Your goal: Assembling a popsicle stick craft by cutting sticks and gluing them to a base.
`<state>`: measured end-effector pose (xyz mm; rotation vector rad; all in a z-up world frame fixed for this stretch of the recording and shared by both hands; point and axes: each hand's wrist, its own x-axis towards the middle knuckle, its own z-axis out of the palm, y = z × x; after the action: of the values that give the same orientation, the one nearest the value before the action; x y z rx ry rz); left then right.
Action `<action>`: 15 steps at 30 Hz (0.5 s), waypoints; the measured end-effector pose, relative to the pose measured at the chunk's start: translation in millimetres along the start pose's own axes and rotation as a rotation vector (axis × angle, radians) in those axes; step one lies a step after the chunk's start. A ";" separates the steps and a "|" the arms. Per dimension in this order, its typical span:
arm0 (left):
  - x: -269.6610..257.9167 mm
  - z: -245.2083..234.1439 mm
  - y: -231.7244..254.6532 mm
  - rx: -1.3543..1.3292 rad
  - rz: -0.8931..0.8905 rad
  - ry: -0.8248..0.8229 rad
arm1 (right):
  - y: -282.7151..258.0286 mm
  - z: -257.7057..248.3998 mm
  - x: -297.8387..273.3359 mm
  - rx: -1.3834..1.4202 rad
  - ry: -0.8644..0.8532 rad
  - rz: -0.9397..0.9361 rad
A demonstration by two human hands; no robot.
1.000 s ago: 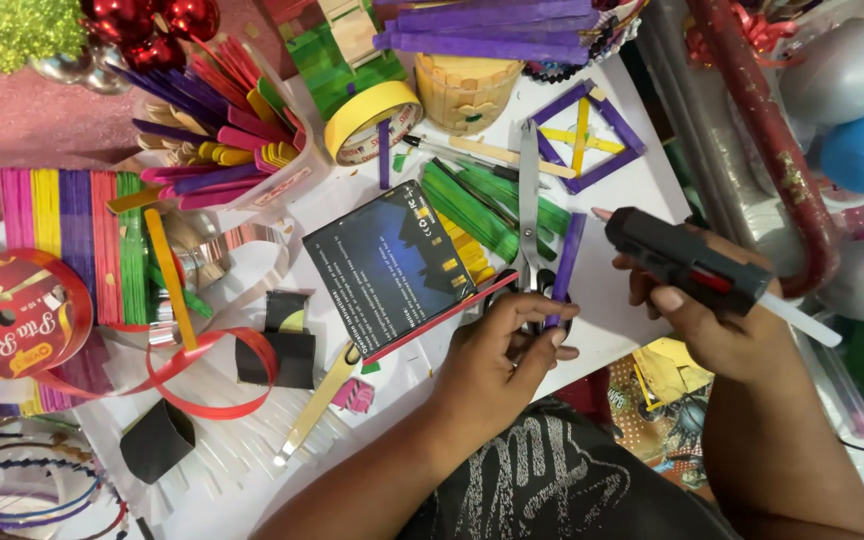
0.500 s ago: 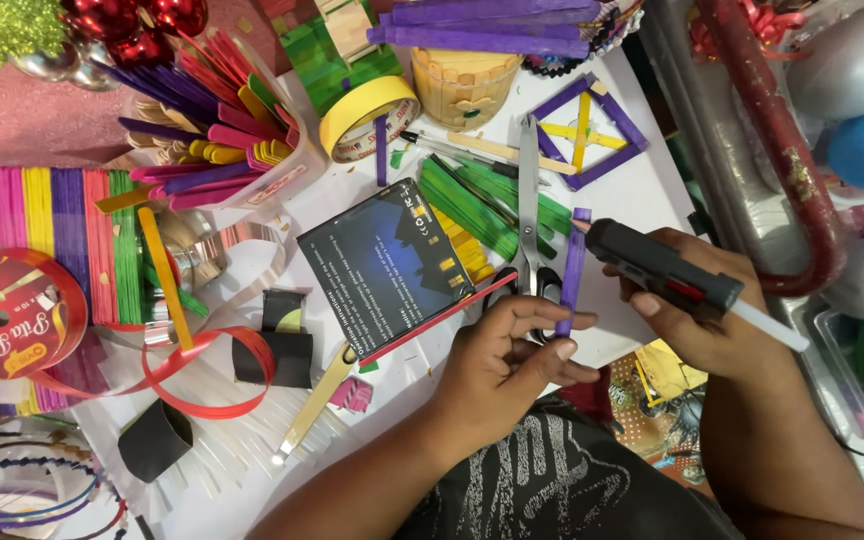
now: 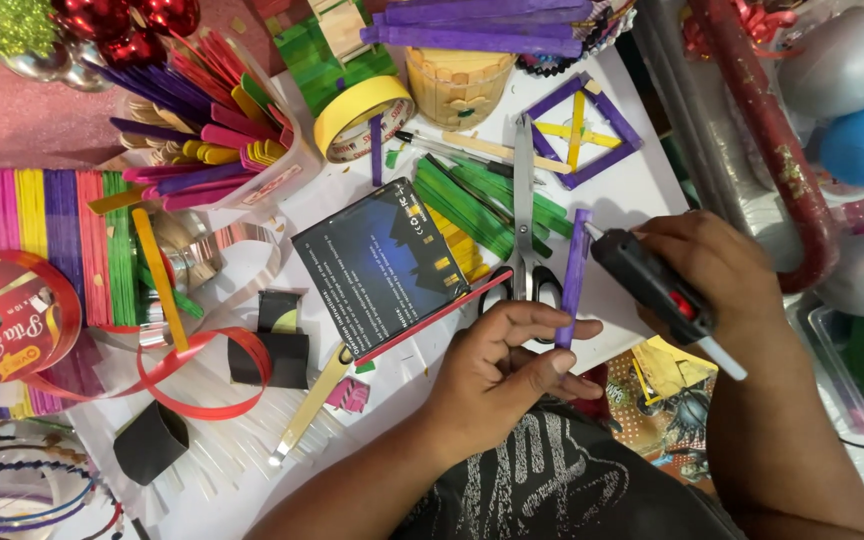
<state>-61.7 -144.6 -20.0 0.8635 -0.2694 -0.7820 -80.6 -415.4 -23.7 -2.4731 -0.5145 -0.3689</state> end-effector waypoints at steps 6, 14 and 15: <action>0.7 1.5 2.3 0.045 0.022 0.034 | -10.4 -6.0 4.6 -0.120 0.011 -0.040; 0.6 1.4 9.5 0.466 0.080 0.060 | -7.0 -8.2 2.8 -0.106 0.008 0.003; 0.9 1.2 8.9 0.465 0.079 0.058 | -8.2 -8.3 3.5 -0.107 0.008 0.006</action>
<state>-57.2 -142.4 -12.5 1.3029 -0.4416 -0.6272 -82.3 -413.1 -11.8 -2.5745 -0.4958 -0.4140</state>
